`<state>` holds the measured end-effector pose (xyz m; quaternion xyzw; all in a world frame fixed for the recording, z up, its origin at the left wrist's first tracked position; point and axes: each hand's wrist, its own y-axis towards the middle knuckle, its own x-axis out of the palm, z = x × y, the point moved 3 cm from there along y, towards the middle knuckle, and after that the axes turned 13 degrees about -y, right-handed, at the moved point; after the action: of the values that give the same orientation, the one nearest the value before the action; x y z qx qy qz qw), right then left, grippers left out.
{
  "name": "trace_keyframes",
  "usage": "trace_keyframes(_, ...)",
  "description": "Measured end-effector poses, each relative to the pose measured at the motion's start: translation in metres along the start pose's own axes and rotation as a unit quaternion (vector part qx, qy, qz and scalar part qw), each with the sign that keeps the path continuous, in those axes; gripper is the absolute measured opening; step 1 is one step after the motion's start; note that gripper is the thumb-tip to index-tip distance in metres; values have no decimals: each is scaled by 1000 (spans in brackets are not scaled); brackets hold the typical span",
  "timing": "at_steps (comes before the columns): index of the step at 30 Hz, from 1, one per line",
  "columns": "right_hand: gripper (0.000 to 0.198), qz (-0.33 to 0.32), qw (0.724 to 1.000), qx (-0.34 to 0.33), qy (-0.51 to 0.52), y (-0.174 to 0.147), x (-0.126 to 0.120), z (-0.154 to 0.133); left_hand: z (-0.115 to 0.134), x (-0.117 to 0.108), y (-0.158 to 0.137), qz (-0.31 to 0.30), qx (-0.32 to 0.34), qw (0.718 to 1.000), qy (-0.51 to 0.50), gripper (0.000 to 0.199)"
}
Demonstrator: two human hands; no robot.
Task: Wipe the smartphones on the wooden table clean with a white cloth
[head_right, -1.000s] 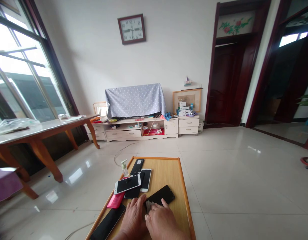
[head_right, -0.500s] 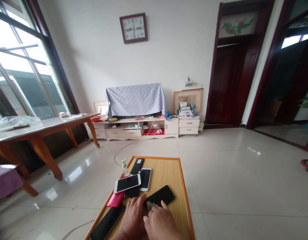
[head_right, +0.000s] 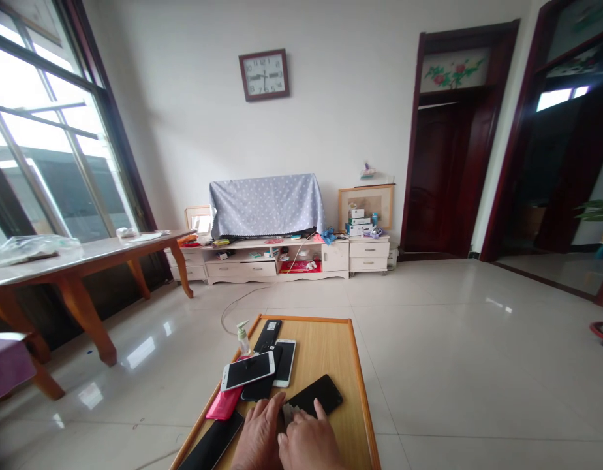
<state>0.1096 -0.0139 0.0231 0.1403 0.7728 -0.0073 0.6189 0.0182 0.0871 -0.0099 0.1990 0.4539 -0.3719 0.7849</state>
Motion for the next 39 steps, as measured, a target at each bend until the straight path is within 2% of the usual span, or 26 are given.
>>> trace_keyframes(4, 43, 15, 1000, -11, 11, 7, 2, 0, 0, -1, -1, -4, -10, 1000, 4, 77)
trace_keyframes(8, 39, -12, 1000, 14, 3, 10, 2, 1, -3, 1, 0, -6, -15, 1000, 12, 75)
trace_keyframes(13, 33, -48, 997, 51, -26, 8, 5, 2, -7, 2, 2, -8, -13, 1000, 14, 82)
trace_keyframes(19, 45, -21, 999, 16, 23, 10, 6, 6, -7, 4, 2, 5, 9, 1000, 5, 78)
trace_keyframes(25, 35, -11, 1000, 23, -6, 3, 8, 7, -8, 6, 2, 22, 11, 1000, 12, 79)
trace_keyframes(28, 37, -2, 1000, 24, -6, 2, 9, 7, -8, 6, 2, 19, 11, 1000, 13, 81)
trace_keyframes(33, 45, -1, 1000, -13, 17, 6, 5, 8, -4, 4, 2, 12, 8, 1000, 14, 75)
trace_keyframes(39, 40, 3, 1000, 0, 14, 1, 1, 6, -2, 2, 2, 6, 4, 1000, 20, 78)
